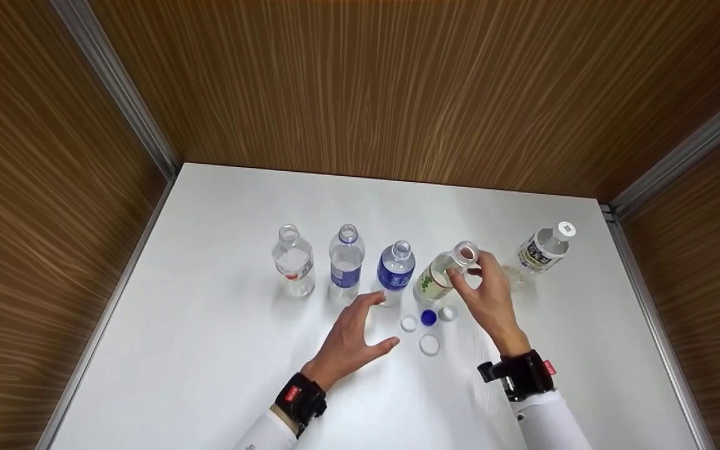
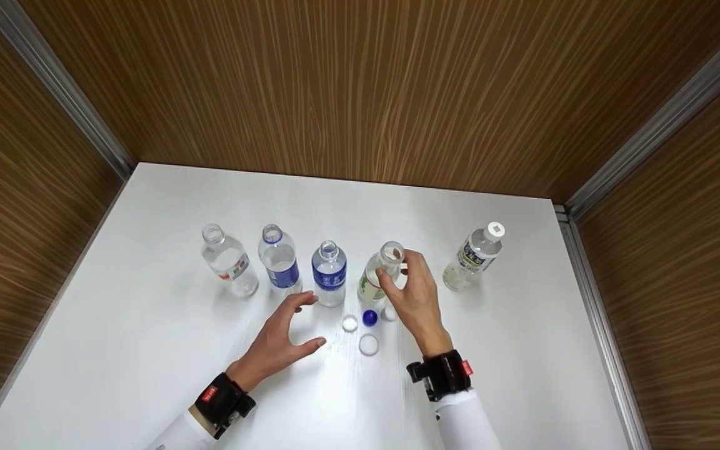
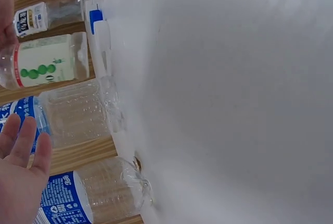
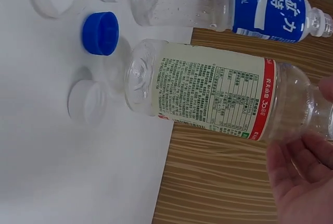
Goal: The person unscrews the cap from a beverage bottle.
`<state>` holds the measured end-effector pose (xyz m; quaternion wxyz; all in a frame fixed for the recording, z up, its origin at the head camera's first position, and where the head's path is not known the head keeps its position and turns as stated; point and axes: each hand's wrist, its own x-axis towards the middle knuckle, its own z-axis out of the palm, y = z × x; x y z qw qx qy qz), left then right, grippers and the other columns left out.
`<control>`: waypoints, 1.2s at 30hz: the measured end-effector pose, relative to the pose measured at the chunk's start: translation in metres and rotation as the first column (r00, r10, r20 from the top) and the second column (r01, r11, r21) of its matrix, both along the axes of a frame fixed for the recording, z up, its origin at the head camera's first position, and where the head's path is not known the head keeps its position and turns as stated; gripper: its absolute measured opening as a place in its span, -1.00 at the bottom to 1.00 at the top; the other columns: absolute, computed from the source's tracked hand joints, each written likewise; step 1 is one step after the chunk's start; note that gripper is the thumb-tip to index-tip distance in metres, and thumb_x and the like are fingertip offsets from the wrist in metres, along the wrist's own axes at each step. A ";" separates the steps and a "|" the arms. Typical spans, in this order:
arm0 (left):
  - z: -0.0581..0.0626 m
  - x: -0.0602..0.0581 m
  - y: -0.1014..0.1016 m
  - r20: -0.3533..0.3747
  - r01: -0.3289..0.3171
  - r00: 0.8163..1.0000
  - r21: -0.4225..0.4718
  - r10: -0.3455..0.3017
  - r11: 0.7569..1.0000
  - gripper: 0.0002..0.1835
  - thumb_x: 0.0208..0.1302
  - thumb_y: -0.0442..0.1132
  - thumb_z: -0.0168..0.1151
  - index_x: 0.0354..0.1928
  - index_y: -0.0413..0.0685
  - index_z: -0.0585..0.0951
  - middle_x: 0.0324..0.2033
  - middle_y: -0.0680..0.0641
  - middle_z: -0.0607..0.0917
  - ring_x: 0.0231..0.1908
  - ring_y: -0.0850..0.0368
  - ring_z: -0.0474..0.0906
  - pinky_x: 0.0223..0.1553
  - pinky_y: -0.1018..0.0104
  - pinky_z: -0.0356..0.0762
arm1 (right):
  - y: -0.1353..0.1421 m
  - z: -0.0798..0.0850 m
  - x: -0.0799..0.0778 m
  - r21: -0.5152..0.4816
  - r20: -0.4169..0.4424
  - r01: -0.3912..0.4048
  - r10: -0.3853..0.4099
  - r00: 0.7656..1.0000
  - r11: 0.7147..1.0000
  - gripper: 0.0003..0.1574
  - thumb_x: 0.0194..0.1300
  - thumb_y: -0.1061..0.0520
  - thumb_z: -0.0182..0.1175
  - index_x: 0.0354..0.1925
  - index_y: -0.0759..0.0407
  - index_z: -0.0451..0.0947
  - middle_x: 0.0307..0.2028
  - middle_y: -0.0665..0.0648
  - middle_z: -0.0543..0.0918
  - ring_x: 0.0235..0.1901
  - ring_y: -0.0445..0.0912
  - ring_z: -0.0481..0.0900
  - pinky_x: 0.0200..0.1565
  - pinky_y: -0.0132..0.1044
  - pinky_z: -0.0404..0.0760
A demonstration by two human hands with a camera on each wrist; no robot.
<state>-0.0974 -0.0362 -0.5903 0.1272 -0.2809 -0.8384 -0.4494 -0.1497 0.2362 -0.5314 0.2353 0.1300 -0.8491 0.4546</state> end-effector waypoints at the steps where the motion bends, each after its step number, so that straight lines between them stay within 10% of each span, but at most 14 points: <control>1: 0.000 0.000 0.000 0.006 -0.002 1.000 0.001 0.002 1.000 -0.19 0.10 0.19 0.36 0.30 -0.08 0.33 0.17 0.05 0.48 0.17 0.19 0.40 0.18 0.17 0.35 | 0.000 -0.002 -0.002 0.003 0.008 0.002 -0.002 1.000 1.000 -0.49 0.11 0.27 0.39 0.01 0.40 0.49 -0.11 0.23 0.59 -0.11 0.05 0.55 -0.13 -0.07 0.55; 8: 0.000 0.001 -0.002 0.032 -0.007 0.999 -0.004 0.007 1.000 -0.21 0.13 0.21 0.32 0.29 -0.04 0.32 0.16 0.07 0.47 0.17 0.20 0.39 0.19 0.21 0.34 | -0.003 -0.010 -0.004 0.027 0.052 -0.004 0.002 0.999 1.000 -0.50 0.14 0.21 0.38 0.01 0.36 0.48 -0.11 0.23 0.58 -0.10 0.06 0.54 -0.09 -0.39 0.49; 36: -0.006 0.005 0.002 0.054 -0.003 0.999 0.056 0.000 0.998 -0.19 0.15 0.10 0.36 0.35 -0.02 0.23 0.17 0.06 0.47 0.17 0.16 0.40 0.15 0.20 0.40 | 0.004 -0.018 0.004 0.016 0.066 -0.007 0.006 0.998 1.000 -0.36 0.15 0.17 0.38 0.16 0.31 0.40 0.03 0.26 0.50 -0.01 0.28 0.47 -0.09 0.10 0.46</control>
